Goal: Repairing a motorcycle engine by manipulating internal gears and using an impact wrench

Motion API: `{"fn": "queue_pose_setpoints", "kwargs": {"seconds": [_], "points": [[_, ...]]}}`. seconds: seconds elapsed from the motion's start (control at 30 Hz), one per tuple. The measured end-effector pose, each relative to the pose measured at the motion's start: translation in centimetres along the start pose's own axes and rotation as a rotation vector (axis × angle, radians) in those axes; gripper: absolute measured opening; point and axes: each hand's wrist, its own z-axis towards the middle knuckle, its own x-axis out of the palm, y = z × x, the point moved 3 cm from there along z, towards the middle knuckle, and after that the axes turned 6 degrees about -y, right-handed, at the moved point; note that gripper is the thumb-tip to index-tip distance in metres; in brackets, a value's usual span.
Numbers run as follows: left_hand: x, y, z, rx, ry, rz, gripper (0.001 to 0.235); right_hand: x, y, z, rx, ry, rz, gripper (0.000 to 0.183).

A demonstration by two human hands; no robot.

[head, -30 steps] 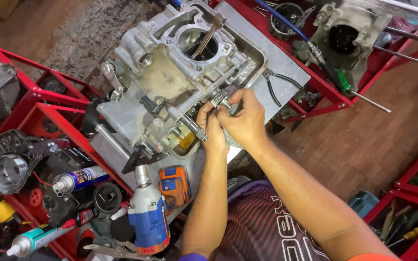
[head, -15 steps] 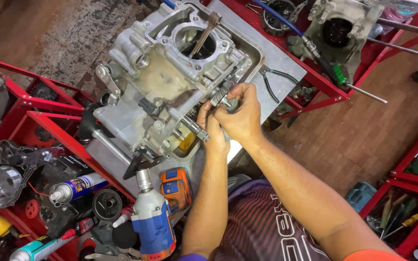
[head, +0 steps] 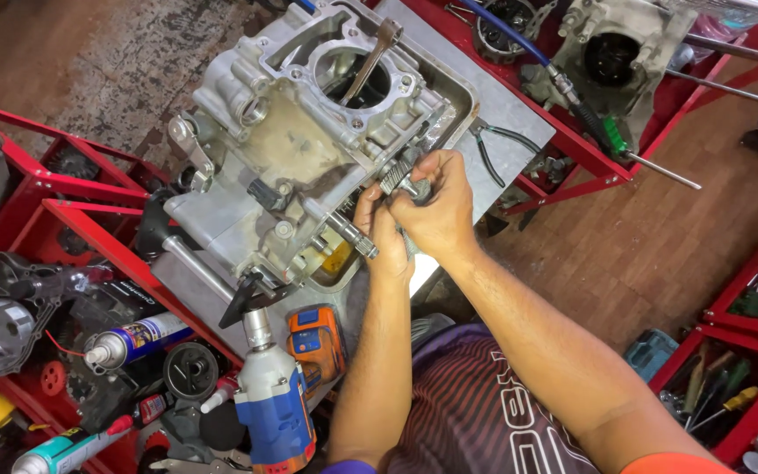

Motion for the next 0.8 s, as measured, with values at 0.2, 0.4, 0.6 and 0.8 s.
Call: {"fn": "queue_pose_setpoints", "kwargs": {"seconds": [0.2,0.4,0.6,0.8], "points": [[0.3,0.8,0.1,-0.019,-0.011,-0.021,0.011,-0.5,1.4,-0.2,-0.061,0.016,-0.092,0.047],[1.5,-0.8,-0.4,-0.002,0.000,-0.006,0.010,-0.5,1.5,-0.5,0.003,0.011,-0.065,0.053],[1.5,-0.1,-0.3,-0.015,-0.011,-0.036,0.010,-0.4,0.7,-0.3,0.000,-0.002,-0.068,0.051],[1.6,-0.4,-0.2,0.002,-0.026,-0.007,0.009,-0.6,1.1,-0.2,-0.060,-0.003,-0.136,0.049]]}}
